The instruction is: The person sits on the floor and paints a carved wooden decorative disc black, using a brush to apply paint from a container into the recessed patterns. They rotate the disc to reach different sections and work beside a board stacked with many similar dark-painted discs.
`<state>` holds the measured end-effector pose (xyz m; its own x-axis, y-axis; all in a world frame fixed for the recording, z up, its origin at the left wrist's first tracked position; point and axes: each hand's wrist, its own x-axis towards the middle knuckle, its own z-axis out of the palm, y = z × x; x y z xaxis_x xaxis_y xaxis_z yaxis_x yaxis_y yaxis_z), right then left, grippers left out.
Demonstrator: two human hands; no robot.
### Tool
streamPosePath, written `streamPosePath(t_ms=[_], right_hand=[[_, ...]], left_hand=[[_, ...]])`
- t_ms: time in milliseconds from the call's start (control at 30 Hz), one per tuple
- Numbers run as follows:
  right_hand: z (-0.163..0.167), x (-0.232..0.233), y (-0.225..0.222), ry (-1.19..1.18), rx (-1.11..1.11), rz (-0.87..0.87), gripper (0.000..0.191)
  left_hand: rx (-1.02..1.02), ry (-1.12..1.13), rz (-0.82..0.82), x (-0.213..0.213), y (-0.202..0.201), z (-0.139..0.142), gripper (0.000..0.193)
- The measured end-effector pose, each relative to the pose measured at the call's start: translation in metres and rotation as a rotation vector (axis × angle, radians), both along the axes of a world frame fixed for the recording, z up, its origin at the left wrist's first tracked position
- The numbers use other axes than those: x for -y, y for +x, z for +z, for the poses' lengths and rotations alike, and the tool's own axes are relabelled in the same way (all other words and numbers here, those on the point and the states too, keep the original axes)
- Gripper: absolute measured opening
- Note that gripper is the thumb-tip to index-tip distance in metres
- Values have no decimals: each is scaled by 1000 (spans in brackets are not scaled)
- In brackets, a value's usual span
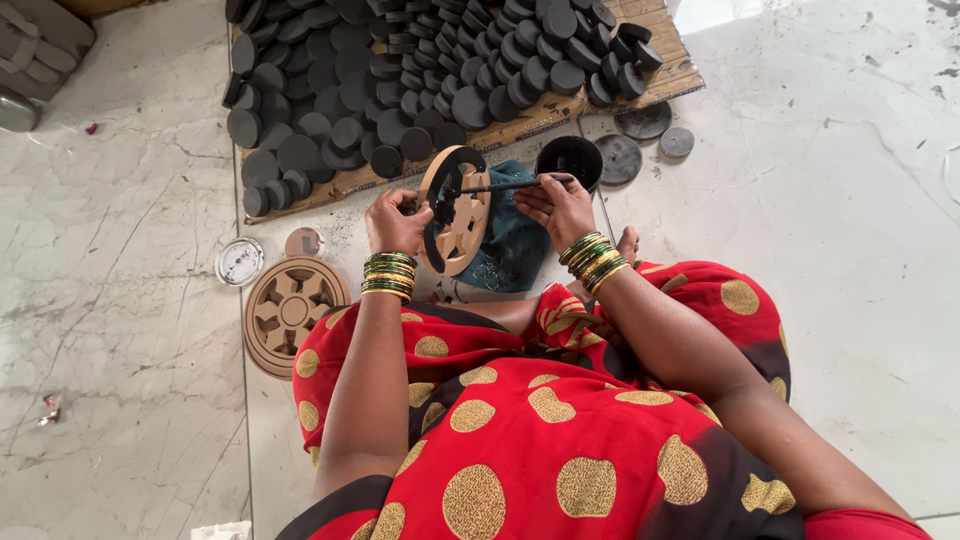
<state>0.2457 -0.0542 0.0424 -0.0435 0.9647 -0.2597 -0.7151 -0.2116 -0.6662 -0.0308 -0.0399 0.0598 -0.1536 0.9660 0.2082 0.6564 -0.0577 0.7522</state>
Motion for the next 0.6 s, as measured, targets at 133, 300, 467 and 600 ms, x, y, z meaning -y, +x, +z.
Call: streamPosePath(t_ms=[133, 300, 467, 600], right_hand=[[-8, -5, -9, 10, -2, 31, 13], [-16, -6, -19, 23, 8, 84, 14], [-13, -9, -18, 55, 112, 19, 14], [-11, -7, -20, 86, 72, 66, 14]], left_hand=[[6, 14, -23, 2, -2, -3, 20], [-4, 9, -34, 1, -4, -5, 20], [-14, 27, -43, 1, -3, -6, 21], [-37, 45, -48, 1, -2, -6, 21]])
